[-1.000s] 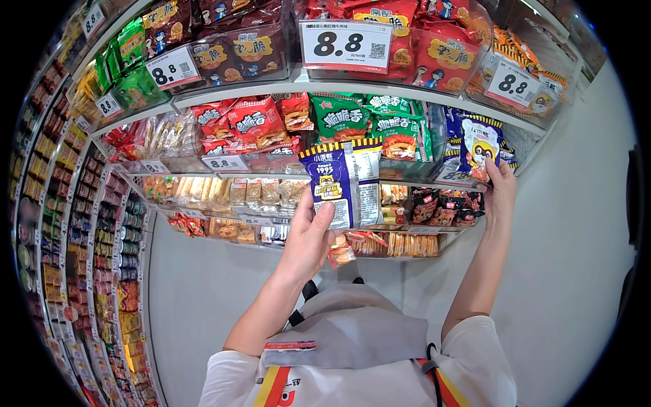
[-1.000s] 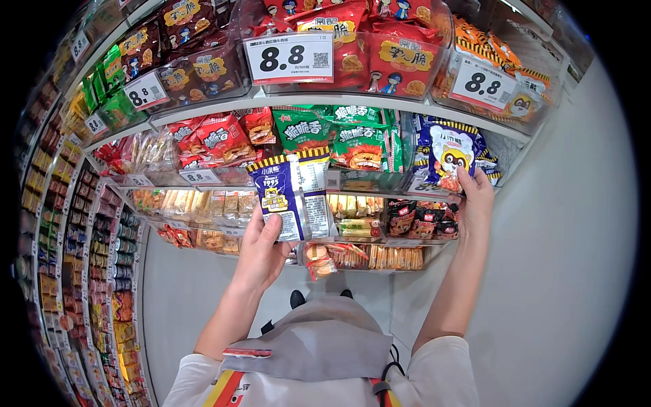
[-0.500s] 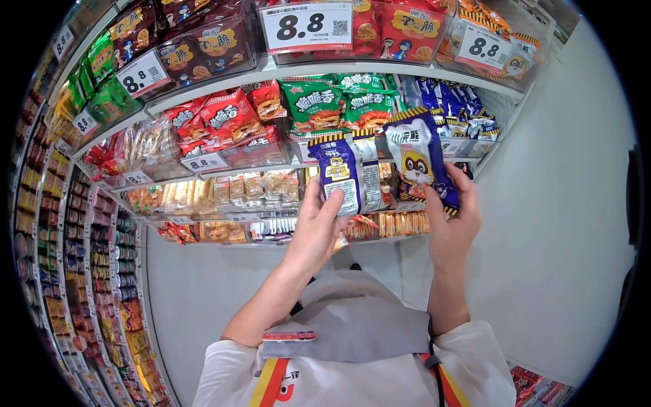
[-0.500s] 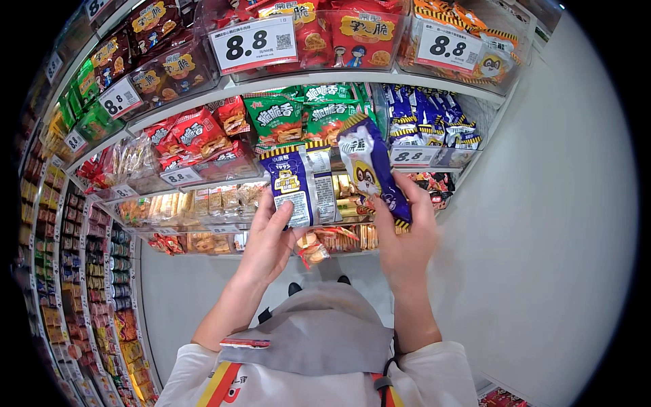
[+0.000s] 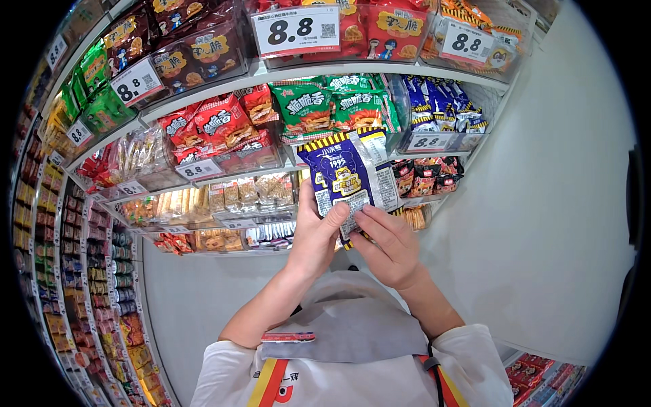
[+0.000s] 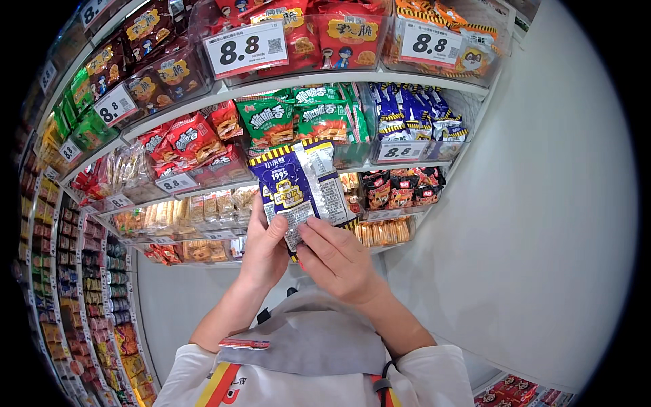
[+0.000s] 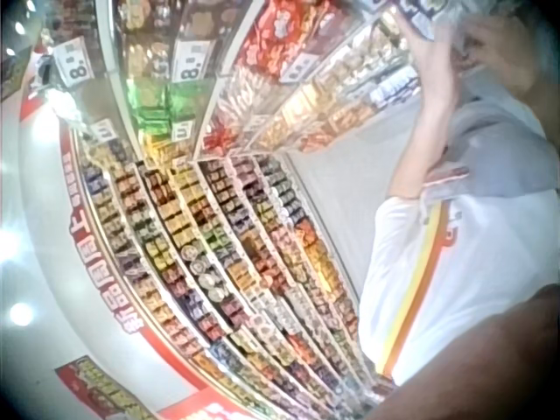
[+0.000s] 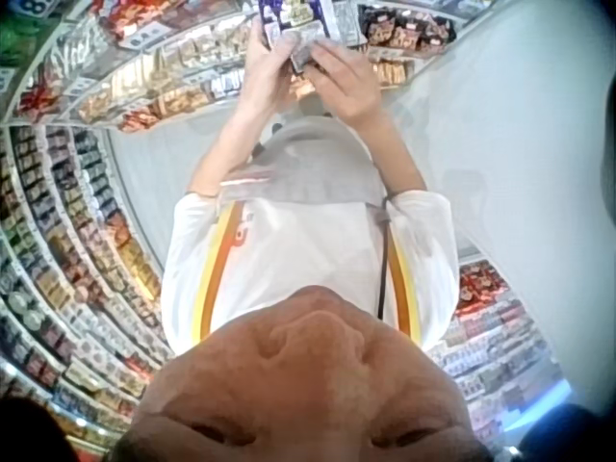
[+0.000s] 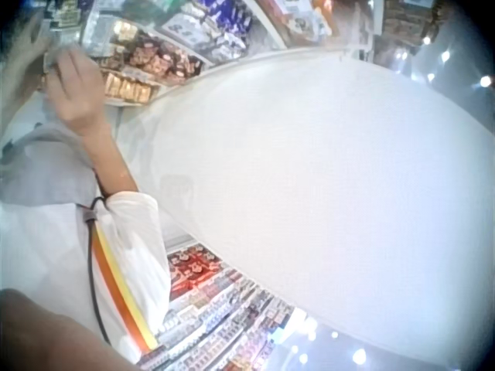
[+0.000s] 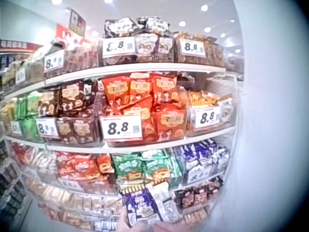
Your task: The person picks a snack package from a shelf, then carries a clear tray of packaged cookies through the store to a display counter. They unpack cookies from a cardboard box and arrange them on the counter display.
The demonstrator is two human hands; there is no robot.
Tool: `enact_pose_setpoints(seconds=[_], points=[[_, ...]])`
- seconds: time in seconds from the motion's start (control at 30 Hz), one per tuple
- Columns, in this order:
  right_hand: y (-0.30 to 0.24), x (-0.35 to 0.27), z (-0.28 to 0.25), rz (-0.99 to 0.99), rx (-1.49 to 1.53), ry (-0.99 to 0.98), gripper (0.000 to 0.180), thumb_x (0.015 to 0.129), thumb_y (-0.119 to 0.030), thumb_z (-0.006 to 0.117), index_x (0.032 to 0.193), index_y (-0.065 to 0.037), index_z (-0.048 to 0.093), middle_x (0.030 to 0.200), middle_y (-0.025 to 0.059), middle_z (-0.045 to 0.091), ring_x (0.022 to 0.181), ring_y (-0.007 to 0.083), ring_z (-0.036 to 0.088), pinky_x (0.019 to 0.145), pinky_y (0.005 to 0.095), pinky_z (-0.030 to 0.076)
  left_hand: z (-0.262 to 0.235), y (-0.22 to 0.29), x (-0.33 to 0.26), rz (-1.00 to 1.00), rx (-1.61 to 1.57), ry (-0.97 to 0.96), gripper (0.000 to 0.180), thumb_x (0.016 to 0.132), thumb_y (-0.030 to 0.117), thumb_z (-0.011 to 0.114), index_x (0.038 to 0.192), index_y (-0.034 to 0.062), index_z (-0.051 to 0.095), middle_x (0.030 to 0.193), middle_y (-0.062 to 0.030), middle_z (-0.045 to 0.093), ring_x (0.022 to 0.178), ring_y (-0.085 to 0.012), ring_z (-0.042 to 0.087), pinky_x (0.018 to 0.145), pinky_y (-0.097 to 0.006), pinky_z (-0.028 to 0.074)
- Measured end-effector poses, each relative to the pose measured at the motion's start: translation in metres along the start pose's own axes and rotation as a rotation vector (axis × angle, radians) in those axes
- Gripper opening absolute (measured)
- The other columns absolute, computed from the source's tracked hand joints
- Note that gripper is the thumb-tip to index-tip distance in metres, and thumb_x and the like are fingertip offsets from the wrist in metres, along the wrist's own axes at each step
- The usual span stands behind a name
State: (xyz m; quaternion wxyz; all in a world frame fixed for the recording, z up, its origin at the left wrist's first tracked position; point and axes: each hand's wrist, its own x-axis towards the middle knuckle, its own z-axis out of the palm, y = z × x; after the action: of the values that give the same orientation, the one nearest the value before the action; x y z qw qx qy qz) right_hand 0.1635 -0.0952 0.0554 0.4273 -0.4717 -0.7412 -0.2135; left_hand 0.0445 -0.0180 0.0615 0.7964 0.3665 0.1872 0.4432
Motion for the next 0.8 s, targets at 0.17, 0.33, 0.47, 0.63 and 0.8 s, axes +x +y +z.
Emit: enact_pose_setpoints(seconds=[0.17, 0.33, 0.47, 0.63, 0.8], points=[[-0.007, -0.004, 0.000, -0.069, -0.018, 0.015, 0.018, 0.069, -0.006, 0.068, 0.087, -0.004, 0.065, 0.107, 0.0098, 0.062, 0.105, 0.0250, 0.057, 0.075, 0.0327, 0.050, 0.003, 0.004, -0.003, 0.048, 0.055, 0.051, 0.056, 0.082, 0.007, 0.067, 0.126, 0.0044, 0.033, 0.111, -0.0078, 0.052, 0.101, -0.0149, 0.054, 0.087, -0.031, 0.045], [-0.012, -0.011, 0.001, -0.077, -0.060, 0.116, 0.018, 0.069, -0.007, 0.069, 0.088, -0.008, 0.066, 0.106, 0.0046, 0.061, 0.100, 0.0210, 0.054, 0.074, 0.0316, 0.047, 0.010, 0.011, -0.005, -0.008, -0.005, 0.081, 0.047, 0.086, 0.014, 0.063, 0.125, 0.0038, 0.037, 0.110, -0.0086, 0.054, 0.097, -0.0153, 0.056, 0.083, -0.032, 0.049], [-0.005, -0.018, -0.014, 0.016, -0.159, 0.127, 0.028, 0.066, -0.006, 0.075, 0.091, -0.014, 0.063, 0.103, 0.0021, 0.055, 0.097, 0.0218, 0.051, 0.074, 0.0339, 0.044, 0.005, 0.017, -0.001, -0.049, -0.077, 0.097, 0.041, 0.089, 0.018, 0.059, 0.122, 0.0033, 0.041, 0.111, -0.0094, 0.058, 0.097, -0.0162, 0.060, 0.084, -0.033, 0.051], [0.007, -0.014, -0.012, 0.098, -0.238, 0.224, 0.031, 0.065, -0.005, 0.073, 0.093, -0.014, 0.064, 0.101, 0.0023, 0.057, 0.096, 0.0231, 0.052, 0.074, 0.0327, 0.045, 0.001, 0.016, 0.002, -0.227, -0.163, 0.100, 0.040, 0.090, 0.026, 0.057, 0.122, 0.0044, 0.043, 0.111, -0.0090, 0.059, 0.097, -0.0171, 0.062, 0.082, -0.034, 0.053], [0.010, -0.009, -0.013, 0.115, -0.194, 0.211, 0.030, 0.068, -0.005, 0.072, 0.096, -0.012, 0.062, 0.104, 0.0070, 0.058, 0.095, 0.0267, 0.054, 0.076, 0.0351, 0.046, 0.001, 0.016, 0.002, -0.349, -0.146, 0.128, 0.042, 0.091, 0.035, 0.053, 0.120, 0.0061, 0.048, 0.109, -0.0076, 0.062, 0.096, -0.0182, 0.063, 0.080, -0.035, 0.053]])
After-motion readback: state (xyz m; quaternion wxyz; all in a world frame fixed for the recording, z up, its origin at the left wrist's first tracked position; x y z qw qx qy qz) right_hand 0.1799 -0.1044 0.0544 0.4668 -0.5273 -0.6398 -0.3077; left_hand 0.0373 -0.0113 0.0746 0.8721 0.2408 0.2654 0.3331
